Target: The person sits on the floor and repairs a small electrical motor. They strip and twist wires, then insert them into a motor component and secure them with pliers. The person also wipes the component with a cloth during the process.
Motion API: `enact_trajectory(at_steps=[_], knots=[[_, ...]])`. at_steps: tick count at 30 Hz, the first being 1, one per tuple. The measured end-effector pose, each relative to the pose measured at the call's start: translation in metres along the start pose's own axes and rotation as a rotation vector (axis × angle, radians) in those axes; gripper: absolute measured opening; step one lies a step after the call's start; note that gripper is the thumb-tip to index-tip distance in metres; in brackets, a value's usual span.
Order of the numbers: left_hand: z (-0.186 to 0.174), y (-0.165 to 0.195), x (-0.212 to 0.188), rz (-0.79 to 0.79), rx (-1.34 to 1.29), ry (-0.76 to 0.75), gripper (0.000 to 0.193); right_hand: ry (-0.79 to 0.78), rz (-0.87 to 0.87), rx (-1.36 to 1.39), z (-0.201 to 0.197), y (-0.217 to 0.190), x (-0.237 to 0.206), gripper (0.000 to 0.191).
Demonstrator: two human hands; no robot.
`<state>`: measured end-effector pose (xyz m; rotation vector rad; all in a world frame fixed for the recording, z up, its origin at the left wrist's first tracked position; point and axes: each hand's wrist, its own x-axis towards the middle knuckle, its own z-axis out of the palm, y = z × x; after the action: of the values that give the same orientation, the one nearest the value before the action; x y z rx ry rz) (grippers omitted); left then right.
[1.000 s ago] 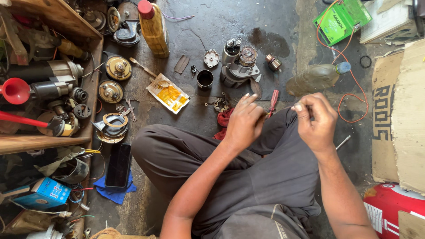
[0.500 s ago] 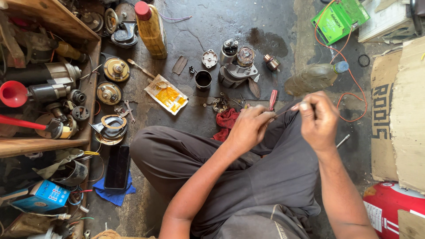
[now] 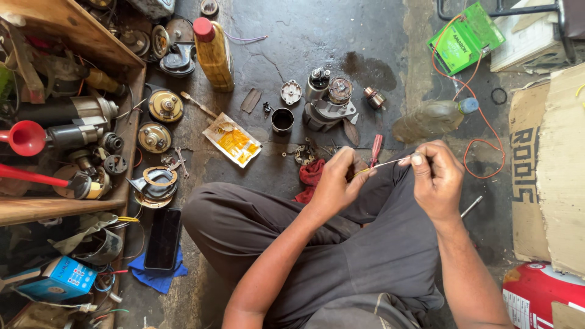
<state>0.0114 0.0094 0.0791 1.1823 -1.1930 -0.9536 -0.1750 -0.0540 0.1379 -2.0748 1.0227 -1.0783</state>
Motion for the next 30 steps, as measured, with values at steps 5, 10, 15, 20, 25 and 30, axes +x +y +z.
enact_trajectory(at_steps=[5, 10, 15, 20, 25, 30], knots=[[0.001, 0.006, -0.005, 0.167, 0.127, -0.103, 0.015, 0.012, -0.012, 0.002, -0.005, 0.0, 0.004, 0.014], [0.014, -0.011, -0.004, 0.351, 0.534, 0.03, 0.027, -0.023, -0.073, -0.053, 0.003, -0.003, 0.001, 0.012], [0.015, -0.024, -0.005, 0.295, 0.472, 0.122, 0.014, -0.056, -0.038, -0.054, 0.011, -0.004, -0.006, 0.011], [0.008, -0.013, -0.002, 0.106, 0.207, 0.175, 0.019, -0.035, -0.016, 0.06, 0.01, -0.001, -0.006, 0.012], [0.002, 0.006, 0.001, 0.035, 0.064, 0.056, 0.025, -0.008, 0.0, 0.057, 0.004, 0.004, -0.002, 0.012], [0.002, 0.008, -0.005, 0.24, 0.15, -0.082, 0.019, 0.009, 0.005, 0.059, 0.0, 0.004, 0.001, 0.012]])
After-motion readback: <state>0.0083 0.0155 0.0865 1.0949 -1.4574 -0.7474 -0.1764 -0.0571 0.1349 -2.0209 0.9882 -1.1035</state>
